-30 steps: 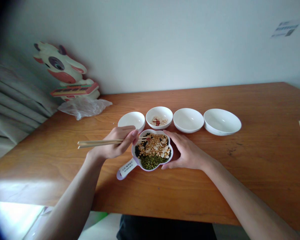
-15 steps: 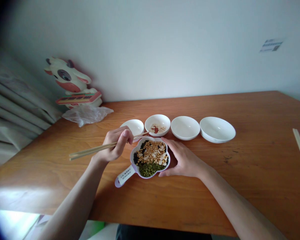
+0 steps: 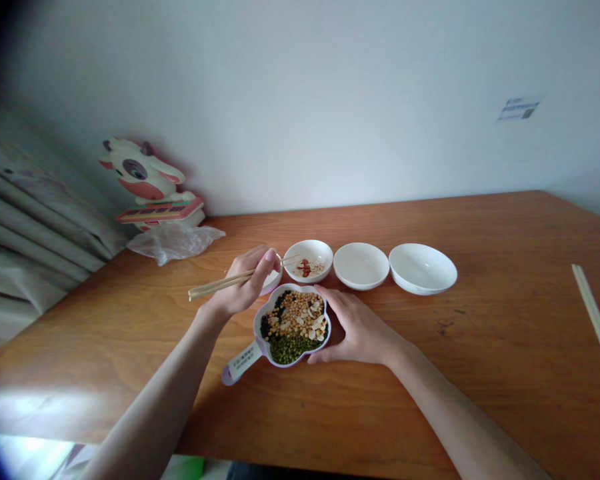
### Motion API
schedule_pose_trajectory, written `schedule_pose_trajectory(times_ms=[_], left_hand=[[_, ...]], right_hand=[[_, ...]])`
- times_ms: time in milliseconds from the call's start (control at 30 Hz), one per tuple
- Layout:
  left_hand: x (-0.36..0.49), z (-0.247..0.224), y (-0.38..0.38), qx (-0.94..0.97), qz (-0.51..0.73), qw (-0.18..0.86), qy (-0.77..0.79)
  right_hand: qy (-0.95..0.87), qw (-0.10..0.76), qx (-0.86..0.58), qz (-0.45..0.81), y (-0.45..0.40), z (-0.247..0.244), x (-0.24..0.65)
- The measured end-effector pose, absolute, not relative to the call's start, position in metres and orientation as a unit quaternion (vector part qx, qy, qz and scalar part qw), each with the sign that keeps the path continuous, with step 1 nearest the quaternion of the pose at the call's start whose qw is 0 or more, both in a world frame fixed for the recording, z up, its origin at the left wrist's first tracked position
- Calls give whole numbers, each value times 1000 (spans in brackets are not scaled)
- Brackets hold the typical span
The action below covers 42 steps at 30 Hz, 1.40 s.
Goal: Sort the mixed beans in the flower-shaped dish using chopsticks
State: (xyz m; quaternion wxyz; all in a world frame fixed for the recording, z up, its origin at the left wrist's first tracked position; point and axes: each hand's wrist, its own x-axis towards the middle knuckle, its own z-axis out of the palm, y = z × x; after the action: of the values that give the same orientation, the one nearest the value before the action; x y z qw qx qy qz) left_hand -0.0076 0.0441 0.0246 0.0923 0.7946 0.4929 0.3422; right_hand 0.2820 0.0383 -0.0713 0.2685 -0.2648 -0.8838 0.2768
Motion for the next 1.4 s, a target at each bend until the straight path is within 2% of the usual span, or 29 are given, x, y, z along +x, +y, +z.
schedule_pose_trajectory(times_ms=[233, 567, 1400], left_hand=[[-33, 27, 23, 799, 360, 156, 456], [-58, 44, -9, 812, 202, 311, 451], [-58, 41, -8, 817, 185, 303, 454]], right_hand=[[-881, 266, -276, 279, 37, -71, 282], [-888, 242, -284, 270, 37, -73, 287], [-889, 244, -293, 253, 37, -73, 290]])
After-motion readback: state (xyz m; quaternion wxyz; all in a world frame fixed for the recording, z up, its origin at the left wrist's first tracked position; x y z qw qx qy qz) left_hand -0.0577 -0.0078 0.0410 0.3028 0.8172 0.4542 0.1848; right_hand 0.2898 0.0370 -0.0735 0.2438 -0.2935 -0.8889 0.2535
